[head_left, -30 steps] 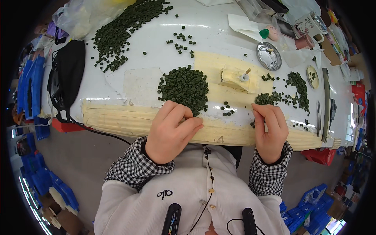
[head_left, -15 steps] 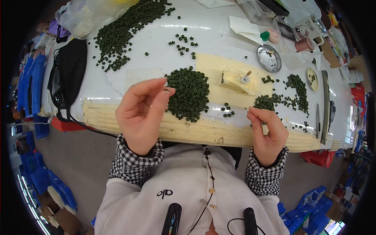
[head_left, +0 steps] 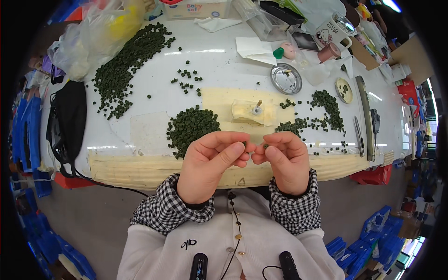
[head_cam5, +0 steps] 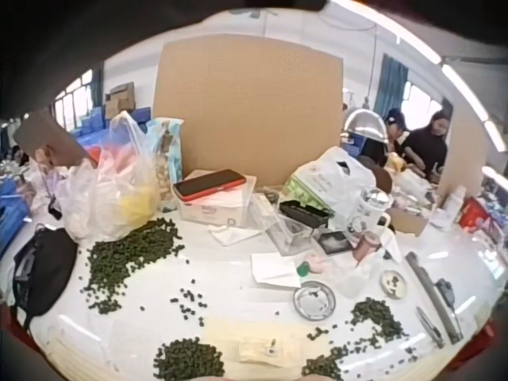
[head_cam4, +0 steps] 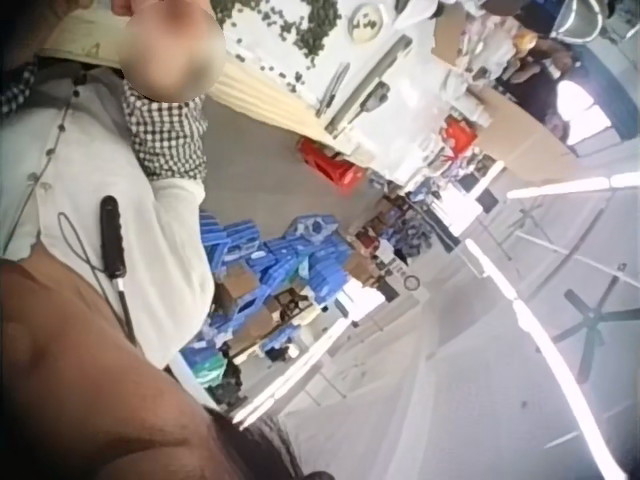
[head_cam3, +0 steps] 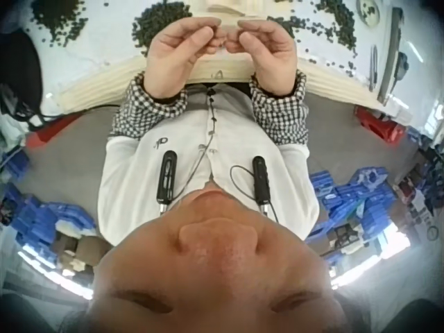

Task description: Assembling small green toy components into a yellow base at a workshop table.

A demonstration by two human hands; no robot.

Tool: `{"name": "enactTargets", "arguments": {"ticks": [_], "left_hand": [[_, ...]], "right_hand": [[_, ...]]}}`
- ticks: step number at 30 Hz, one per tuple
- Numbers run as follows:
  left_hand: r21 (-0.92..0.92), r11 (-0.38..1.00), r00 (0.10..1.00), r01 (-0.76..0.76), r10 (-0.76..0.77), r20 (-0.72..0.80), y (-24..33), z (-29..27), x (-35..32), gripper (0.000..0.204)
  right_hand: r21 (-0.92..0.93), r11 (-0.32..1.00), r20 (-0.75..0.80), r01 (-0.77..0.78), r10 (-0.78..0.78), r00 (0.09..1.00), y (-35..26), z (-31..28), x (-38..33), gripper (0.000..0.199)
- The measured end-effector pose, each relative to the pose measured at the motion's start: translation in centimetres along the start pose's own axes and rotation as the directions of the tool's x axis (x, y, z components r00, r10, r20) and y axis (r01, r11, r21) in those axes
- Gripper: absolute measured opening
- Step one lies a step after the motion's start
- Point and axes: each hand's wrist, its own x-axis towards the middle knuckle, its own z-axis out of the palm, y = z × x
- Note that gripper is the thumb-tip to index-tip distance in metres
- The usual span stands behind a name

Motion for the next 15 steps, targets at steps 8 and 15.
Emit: {"name": "enactTargets", "arguments": {"ticks": [8,15], "left_hand": [[-0.047,0.998,0.999,-0.032,0.032,-0.004,-0.1,-0.3,0.2,0.019],[-0.057,0.995,0.995,-0.087,0.089,0.038,0.2,-0.8,0.1,0.016]], "right_hand": [[-0.005,1.000,0.022,0.030,-0.030,0.999,0.3,0.4,0.3,0.020],[-0.106,0.992,-0.017,0.072,-0.074,0.997,-0.2,1.8,0.4,0.019]]}}
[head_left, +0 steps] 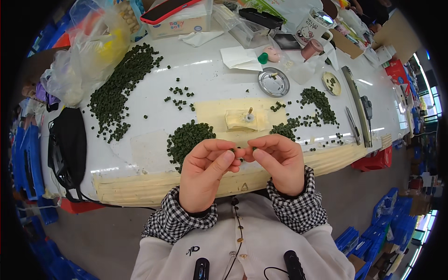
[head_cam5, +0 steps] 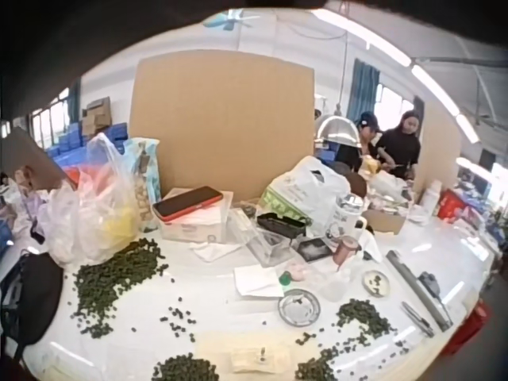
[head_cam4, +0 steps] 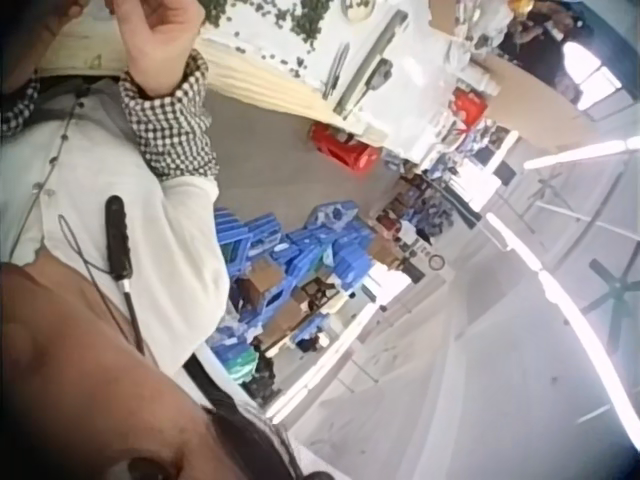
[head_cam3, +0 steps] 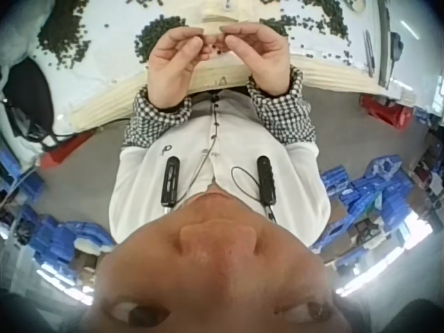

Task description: Assembling small green toy components into a yellow base at a workshop table.

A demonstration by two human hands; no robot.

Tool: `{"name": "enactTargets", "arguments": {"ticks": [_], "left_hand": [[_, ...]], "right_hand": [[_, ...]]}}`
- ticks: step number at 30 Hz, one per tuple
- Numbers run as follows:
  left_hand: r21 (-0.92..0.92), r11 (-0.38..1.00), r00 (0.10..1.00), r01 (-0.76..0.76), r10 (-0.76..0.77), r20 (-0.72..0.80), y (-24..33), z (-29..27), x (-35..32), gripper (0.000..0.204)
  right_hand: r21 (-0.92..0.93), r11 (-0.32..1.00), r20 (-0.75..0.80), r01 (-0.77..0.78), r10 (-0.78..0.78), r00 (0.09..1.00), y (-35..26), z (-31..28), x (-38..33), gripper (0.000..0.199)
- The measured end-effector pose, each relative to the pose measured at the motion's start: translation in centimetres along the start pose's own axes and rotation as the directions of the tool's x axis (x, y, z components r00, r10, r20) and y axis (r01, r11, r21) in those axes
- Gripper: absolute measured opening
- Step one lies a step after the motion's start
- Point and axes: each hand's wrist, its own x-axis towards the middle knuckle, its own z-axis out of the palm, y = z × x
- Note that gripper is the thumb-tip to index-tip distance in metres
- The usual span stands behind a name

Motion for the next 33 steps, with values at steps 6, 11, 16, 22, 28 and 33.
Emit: {"name": "enactTargets", "arguments": {"ticks": [6,11,16,22,28,33], "left_hand": [[0.072,0.996,0.994,-0.053,0.045,0.099,0.8,-1.0,-1.1,0.016],[0.138,0.990,0.968,-0.044,0.009,0.250,2.3,-1.9,-3.2,0.020],[0.264,0.963,0.937,-0.050,-0.046,0.347,3.4,-4.6,-5.2,0.021],[0.174,0.931,0.940,-0.322,0.336,-0.062,5.4,-7.0,-6.0,0.018],[0.146,0.943,0.944,-0.299,0.315,-0.103,4.6,-5.3,-4.7,0.018],[0.108,0.993,0.999,-0.049,0.048,0.009,2.0,-1.4,-1.6,0.017]], "right_hand": [[-0.125,0.992,-0.003,0.022,-0.023,1.000,-0.5,1.2,-0.3,0.022],[-0.285,0.958,-0.069,0.022,-0.043,0.997,-0.6,1.3,-1.4,0.022],[-0.304,0.950,-0.136,0.066,-0.112,0.984,-0.2,1.6,-3.0,0.019],[-0.331,0.941,-0.241,0.072,-0.158,0.958,-0.6,2.2,-3.9,0.019],[-0.296,0.950,-0.210,0.100,-0.166,0.963,-0.8,2.1,-4.1,0.018],[-0.439,0.879,-0.066,0.188,-0.240,0.969,-1.0,3.5,-2.4,0.015]]}}
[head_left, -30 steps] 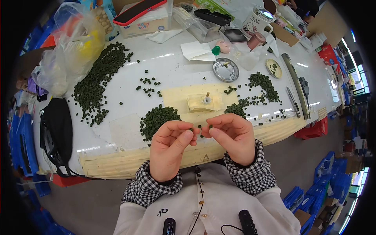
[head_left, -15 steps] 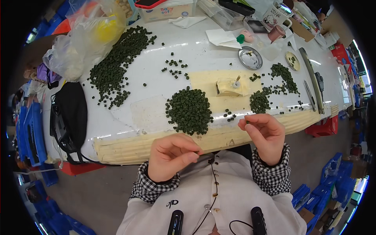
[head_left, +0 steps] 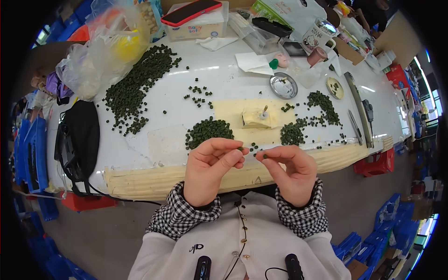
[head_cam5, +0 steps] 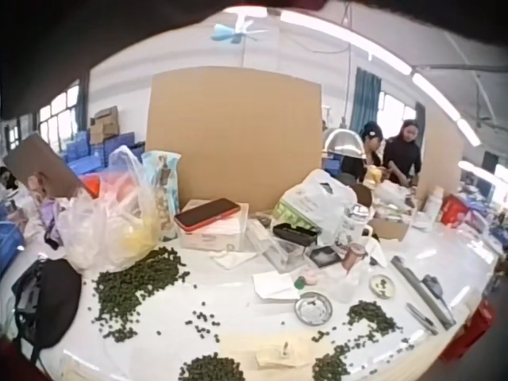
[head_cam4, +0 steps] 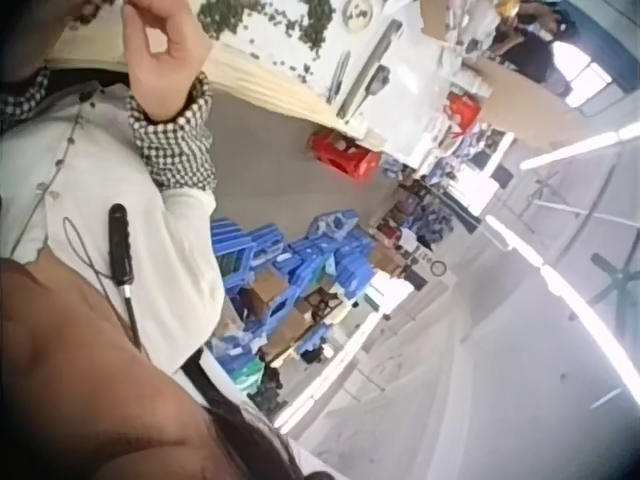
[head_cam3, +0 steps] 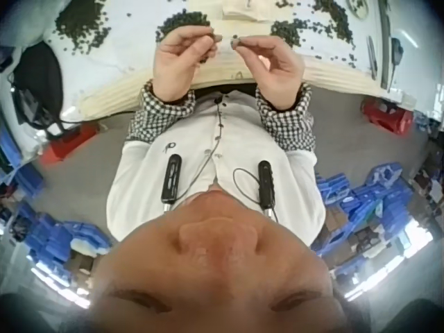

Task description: Assembling small green toy components into a yellow base at a workshop table.

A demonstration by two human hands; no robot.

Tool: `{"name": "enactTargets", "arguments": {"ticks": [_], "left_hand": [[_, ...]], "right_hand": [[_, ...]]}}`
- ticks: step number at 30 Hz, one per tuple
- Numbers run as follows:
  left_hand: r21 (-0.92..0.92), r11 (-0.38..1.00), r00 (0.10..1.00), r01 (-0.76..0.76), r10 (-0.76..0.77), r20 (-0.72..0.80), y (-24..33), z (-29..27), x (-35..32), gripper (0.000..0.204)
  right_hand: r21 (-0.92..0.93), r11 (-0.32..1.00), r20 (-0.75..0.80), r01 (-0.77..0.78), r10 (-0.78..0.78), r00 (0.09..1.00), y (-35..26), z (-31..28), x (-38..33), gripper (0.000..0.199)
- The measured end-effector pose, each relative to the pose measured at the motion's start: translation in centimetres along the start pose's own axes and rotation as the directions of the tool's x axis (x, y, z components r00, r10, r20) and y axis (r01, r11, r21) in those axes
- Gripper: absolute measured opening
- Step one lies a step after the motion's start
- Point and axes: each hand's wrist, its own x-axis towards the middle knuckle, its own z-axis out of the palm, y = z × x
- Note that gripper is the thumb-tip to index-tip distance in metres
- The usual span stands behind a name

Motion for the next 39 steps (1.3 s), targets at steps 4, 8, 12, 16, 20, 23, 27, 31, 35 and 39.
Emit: {"name": "enactTargets", "arguments": {"ticks": [4,8,12,16,20,23,27,31,35,39], "left_hand": [[0.136,0.988,0.998,-0.067,0.065,0.025,-0.5,1.4,1.2,0.016],[0.193,0.977,0.996,-0.090,0.092,0.002,-0.7,1.7,1.6,0.016],[0.194,0.975,0.993,-0.104,0.111,-0.025,-0.9,1.8,1.8,0.017],[0.227,0.967,0.992,-0.118,0.127,-0.023,-1.1,1.6,1.9,0.017],[0.253,0.955,0.987,-0.152,0.160,-0.009,-1.2,1.6,2.0,0.018],[0.294,0.937,0.981,-0.188,0.195,0.008,-1.4,1.4,2.2,0.019],[0.315,0.922,0.974,-0.225,0.219,0.054,-1.3,1.2,2.3,0.019],[0.374,0.891,0.966,-0.256,0.246,0.076,-1.2,1.1,2.4,0.019],[0.343,0.909,0.968,-0.235,0.252,-0.005,-1.4,1.1,2.5,0.020],[0.308,0.926,0.968,-0.217,0.246,-0.055,-1.1,1.4,2.3,0.019]], "right_hand": [[-0.134,0.977,0.035,0.169,-0.165,0.986,0.0,-0.4,1.9,0.019],[-0.142,0.969,0.045,0.202,-0.198,0.979,0.5,-0.8,2.9,0.019],[-0.103,0.976,0.041,0.192,-0.189,0.981,1.0,-0.8,3.2,0.019],[-0.063,0.988,0.019,0.142,-0.141,0.990,1.7,-0.7,3.1,0.019],[-0.039,0.993,0.012,0.109,-0.109,0.994,1.8,-0.7,3.2,0.018],[-0.055,0.992,0.013,0.112,-0.111,0.994,2.1,-0.8,3.2,0.018],[-0.080,0.990,0.004,0.115,-0.115,0.993,2.4,-0.7,3.1,0.020],[-0.078,0.993,0.009,0.093,-0.093,0.996,2.5,-0.6,3.0,0.021],[-0.173,0.969,0.024,0.175,-0.174,0.985,2.1,0.1,2.7,0.025],[-0.168,0.968,0.072,0.185,-0.176,0.982,2.0,0.3,2.3,0.031]]}}
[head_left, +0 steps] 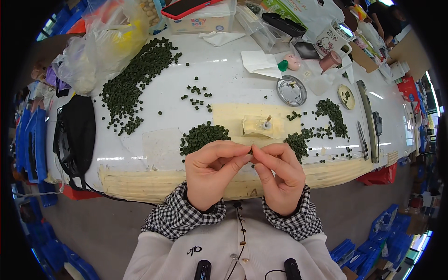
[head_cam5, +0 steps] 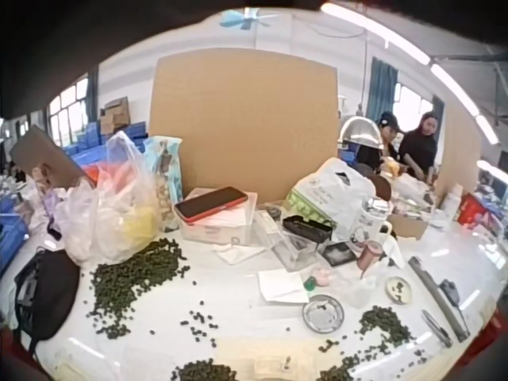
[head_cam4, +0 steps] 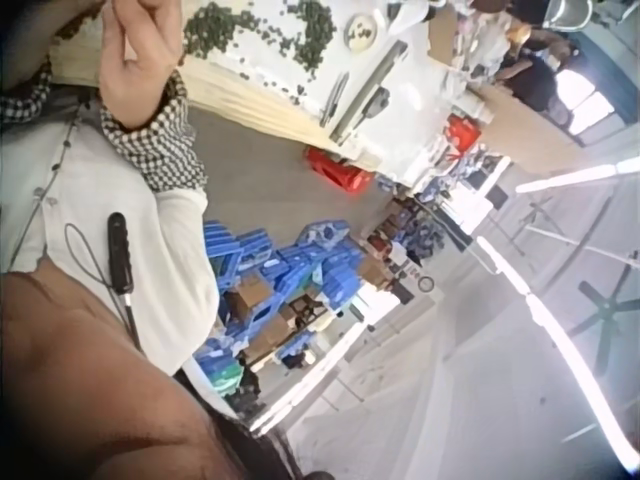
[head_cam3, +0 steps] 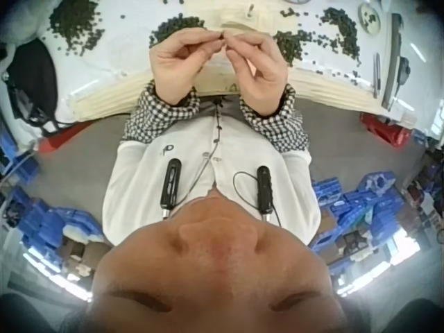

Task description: Assembling small green toy components into a yellow base at a workshop table.

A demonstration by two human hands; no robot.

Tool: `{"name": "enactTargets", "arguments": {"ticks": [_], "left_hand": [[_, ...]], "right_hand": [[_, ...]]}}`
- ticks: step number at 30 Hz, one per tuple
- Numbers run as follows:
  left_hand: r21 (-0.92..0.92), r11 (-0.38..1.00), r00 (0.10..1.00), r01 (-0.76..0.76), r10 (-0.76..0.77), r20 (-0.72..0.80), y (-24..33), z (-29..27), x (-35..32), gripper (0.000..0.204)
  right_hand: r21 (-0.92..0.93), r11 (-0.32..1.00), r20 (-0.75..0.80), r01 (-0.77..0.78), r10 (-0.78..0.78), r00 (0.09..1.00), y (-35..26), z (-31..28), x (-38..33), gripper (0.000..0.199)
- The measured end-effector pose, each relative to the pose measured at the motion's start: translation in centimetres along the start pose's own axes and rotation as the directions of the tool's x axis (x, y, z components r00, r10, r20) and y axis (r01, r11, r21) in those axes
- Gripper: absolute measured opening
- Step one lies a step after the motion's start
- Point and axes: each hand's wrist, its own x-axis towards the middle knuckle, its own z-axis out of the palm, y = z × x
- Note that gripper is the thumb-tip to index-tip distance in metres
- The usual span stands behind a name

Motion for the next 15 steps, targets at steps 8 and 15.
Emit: {"name": "enactTargets", "arguments": {"ticks": [8,15], "left_hand": [[0.084,0.996,0.999,-0.018,0.015,0.041,-0.18,-0.31,-0.19,0.018],[0.106,0.994,1.000,-0.011,0.007,0.030,-0.09,-0.15,-0.15,0.018]], "right_hand": [[-0.003,1.000,0.013,0.015,-0.015,1.000,-0.20,-0.41,-0.12,0.032],[-0.026,1.000,-0.005,0.007,-0.007,1.000,0.08,-0.42,-0.49,0.031]]}}
